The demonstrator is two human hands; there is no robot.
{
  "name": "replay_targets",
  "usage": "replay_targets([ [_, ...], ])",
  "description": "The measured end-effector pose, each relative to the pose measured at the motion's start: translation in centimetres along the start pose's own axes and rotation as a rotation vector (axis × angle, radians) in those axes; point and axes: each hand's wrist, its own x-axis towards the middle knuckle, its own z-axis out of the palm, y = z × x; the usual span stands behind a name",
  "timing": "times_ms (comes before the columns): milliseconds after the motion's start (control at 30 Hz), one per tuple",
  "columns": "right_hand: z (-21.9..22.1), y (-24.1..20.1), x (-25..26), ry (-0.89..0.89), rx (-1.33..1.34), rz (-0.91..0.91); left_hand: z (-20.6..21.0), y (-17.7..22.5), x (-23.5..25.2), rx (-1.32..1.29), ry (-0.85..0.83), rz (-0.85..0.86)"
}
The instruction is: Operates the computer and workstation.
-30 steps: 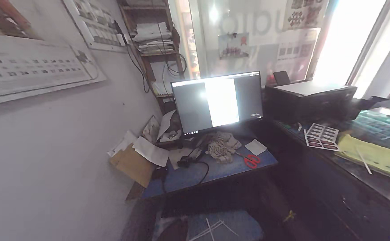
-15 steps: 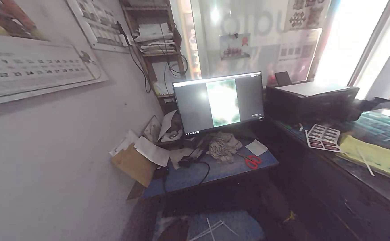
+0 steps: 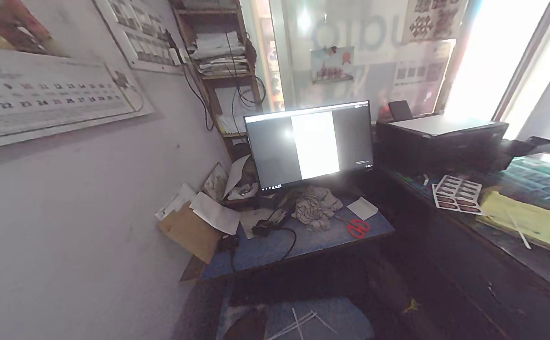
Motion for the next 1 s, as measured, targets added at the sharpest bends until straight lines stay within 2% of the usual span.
replay_targets([
  [433, 0.73, 0.64, 0.20, 0.035, -0.002, -0.035, 0.07, 0.07, -0.03, 0.041, -0.024, -0.010],
  [1000, 0.24, 0.37, 0.02, -0.015, -0.005, 0.009, -0.35, 0.42, -0.20, 0.052, -0.036, -0.007],
])
